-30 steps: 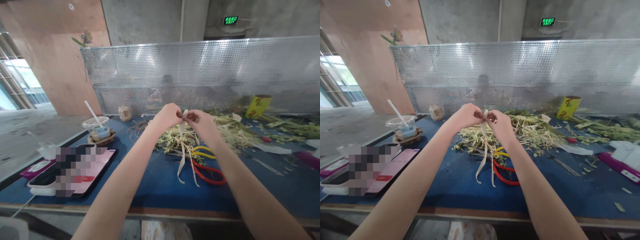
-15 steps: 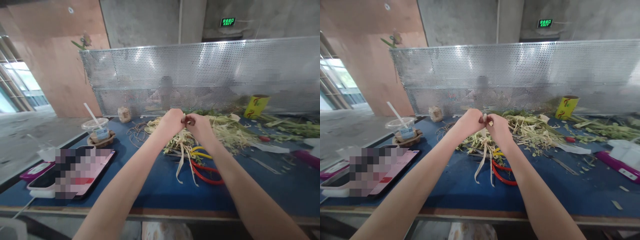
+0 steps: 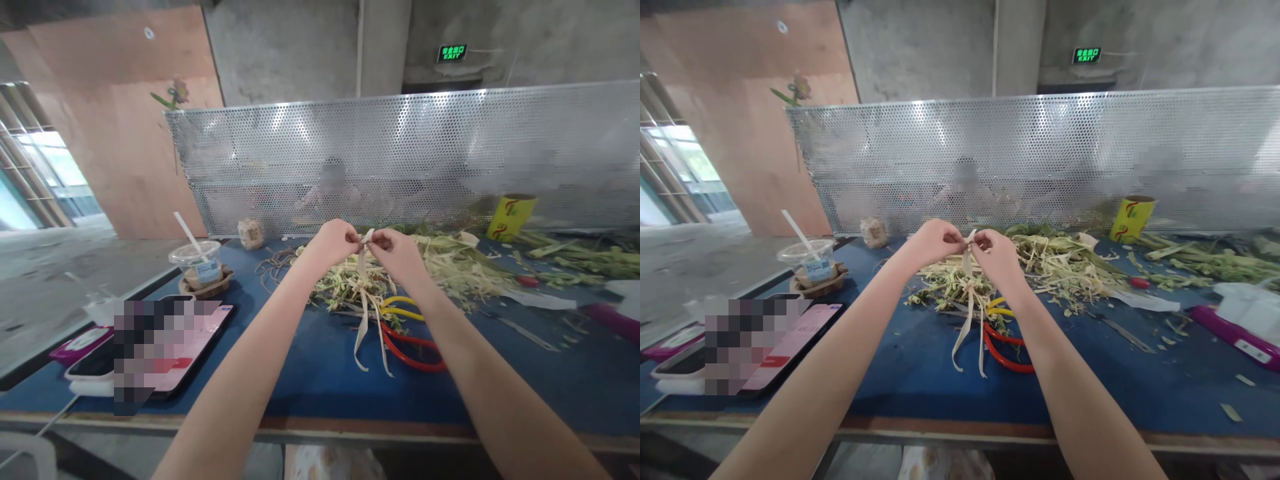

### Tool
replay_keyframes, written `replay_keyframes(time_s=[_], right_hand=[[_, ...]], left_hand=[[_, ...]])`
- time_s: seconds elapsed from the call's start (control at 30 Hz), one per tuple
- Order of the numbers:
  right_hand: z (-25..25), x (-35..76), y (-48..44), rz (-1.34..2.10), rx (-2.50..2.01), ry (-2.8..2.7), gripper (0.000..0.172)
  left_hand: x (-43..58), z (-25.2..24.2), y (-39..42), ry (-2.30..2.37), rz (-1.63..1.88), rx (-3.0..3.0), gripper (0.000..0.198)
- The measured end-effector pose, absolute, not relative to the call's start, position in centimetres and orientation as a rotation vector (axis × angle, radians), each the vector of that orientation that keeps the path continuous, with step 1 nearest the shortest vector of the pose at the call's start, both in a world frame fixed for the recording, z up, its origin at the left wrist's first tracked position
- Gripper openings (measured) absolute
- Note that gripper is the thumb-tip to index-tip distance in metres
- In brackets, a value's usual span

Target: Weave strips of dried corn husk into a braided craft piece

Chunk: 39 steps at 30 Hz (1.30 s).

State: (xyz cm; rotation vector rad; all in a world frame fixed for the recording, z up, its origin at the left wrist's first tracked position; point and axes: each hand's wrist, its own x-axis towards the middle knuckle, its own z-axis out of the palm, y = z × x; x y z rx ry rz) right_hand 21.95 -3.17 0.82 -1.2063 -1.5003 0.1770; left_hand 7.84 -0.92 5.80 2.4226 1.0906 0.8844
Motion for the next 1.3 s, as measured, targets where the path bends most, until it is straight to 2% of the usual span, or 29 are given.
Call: replay_keyframes(time_s=[0.13, 0.47, 0.6, 0.77, 1.07, 1.13, 1.3], right_hand=[[0.8, 22.0, -3.0, 0.45, -1.147, -1.479, 0.009], [0.9, 21.2, -3.8, 1.007, -0.994, -1.381, 0.012], [0.2, 21.5, -3.4, 1.086, -0.992, -1.375, 0.01], [-0.3, 21.6, -3.3, 1.156, -0.995, -1.458, 0.016], [-0.3, 21.6, -3.3, 1.132, -0.973, -1.4, 0.016], [-0.5, 21.5, -3.3, 1.13, -0.95, -1.405, 0.023], [-1.4, 21.0, -3.2, 1.182, -0.9, -1.619, 0.057]], left_hand=[[6.6, 4.3, -0.5, 0.951, 0.842, 2.255, 0.014], [4.9, 1.2, -0.9, 0.838, 1.021, 1.745, 0.02], [4.5, 0.7, -0.6, 0.844, 1.05, 1.698, 0.017], [4.0, 0.3, -0.3, 0.857, 1.063, 1.618, 0.013], [3.4, -0.2, 0.8, 0.876, 1.134, 1.489, 0.012], [3.4, -0.3, 0.8, 0.862, 1.139, 1.497, 0.012], [3.5, -0.3, 0.6, 0.808, 1.145, 1.548, 0.012]])
